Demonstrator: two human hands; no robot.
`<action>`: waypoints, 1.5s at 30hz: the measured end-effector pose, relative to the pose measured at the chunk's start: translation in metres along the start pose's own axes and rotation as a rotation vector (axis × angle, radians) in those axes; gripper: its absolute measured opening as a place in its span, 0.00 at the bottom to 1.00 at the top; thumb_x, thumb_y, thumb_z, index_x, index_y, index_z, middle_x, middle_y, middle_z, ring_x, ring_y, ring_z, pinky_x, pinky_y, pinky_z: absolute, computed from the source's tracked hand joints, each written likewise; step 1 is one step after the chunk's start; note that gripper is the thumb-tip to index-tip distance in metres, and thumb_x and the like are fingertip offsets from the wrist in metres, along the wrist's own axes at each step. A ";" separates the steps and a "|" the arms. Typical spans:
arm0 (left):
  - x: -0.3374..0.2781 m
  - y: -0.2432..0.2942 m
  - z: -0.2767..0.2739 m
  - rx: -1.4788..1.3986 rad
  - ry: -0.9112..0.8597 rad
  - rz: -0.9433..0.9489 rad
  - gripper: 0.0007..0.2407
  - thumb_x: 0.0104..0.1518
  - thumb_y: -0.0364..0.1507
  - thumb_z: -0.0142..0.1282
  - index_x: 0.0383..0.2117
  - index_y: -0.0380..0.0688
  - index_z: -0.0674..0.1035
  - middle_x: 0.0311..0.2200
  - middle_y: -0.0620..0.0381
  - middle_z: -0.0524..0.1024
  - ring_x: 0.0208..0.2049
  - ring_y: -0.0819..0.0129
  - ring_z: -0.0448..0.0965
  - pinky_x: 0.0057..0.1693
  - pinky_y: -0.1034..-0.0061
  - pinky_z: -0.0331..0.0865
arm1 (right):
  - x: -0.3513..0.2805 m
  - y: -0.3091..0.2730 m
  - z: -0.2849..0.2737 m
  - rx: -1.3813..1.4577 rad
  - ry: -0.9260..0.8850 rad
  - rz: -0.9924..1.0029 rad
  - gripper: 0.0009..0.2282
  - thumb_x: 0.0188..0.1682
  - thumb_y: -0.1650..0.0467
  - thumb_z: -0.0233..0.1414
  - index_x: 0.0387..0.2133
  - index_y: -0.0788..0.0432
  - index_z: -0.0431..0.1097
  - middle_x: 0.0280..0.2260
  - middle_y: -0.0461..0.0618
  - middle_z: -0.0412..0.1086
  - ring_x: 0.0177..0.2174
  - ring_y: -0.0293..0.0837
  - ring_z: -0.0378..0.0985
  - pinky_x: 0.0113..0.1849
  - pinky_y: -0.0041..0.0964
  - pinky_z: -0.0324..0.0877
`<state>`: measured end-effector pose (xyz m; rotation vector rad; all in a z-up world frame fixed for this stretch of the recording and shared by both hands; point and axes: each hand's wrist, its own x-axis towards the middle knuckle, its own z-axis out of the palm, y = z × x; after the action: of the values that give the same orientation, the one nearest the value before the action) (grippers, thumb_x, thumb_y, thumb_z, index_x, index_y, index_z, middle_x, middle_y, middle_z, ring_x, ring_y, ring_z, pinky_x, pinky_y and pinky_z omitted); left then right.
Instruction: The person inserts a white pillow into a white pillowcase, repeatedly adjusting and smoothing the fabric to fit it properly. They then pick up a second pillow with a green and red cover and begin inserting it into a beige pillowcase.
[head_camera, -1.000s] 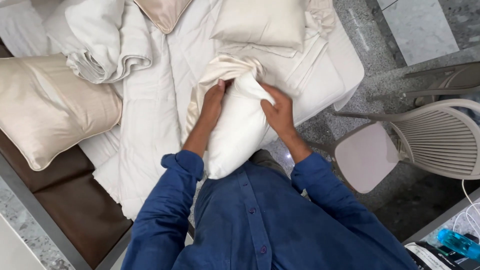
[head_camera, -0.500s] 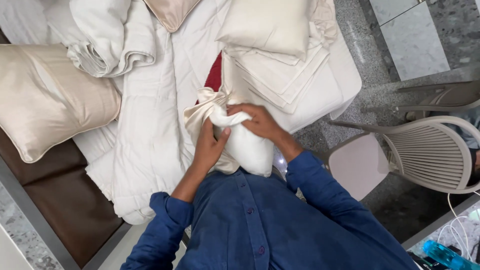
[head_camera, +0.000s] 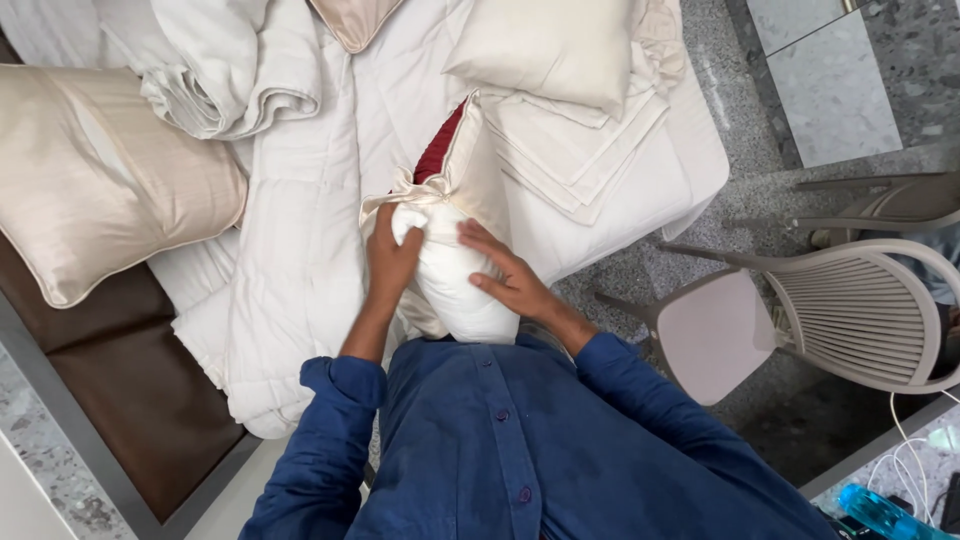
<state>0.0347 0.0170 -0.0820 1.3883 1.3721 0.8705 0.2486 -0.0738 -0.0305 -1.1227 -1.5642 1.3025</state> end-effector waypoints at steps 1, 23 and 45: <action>0.001 0.001 -0.003 -0.001 0.002 -0.001 0.20 0.55 0.26 0.55 0.55 0.34 0.71 0.41 0.45 0.80 0.41 0.62 0.81 0.48 0.72 0.73 | -0.007 0.006 0.001 0.000 -0.003 0.000 0.24 0.57 0.71 0.53 0.67 0.58 0.57 0.71 0.54 0.51 0.73 0.52 0.41 0.70 0.52 0.41; 0.018 0.014 0.001 -0.420 0.117 -0.035 0.11 0.53 0.24 0.43 0.37 0.32 0.76 0.32 0.57 0.70 0.36 0.70 0.66 0.47 0.77 0.62 | -0.068 0.140 0.019 0.588 0.155 1.125 0.29 0.55 0.63 0.47 0.68 0.62 0.48 0.57 0.58 0.67 0.48 0.48 0.75 0.44 0.43 0.75; -0.070 0.060 0.007 0.234 -0.388 0.185 0.59 0.42 0.44 0.75 0.69 0.29 0.37 0.71 0.26 0.40 0.72 0.37 0.41 0.72 0.56 0.46 | -0.084 0.179 0.021 -0.097 0.287 0.539 0.21 0.61 0.68 0.44 0.64 0.70 0.56 0.57 0.67 0.66 0.54 0.54 0.71 0.53 0.45 0.66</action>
<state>0.0516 -0.0467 -0.0173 1.7794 1.0817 0.5274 0.2783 -0.1457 -0.2129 -1.7912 -1.1605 1.3301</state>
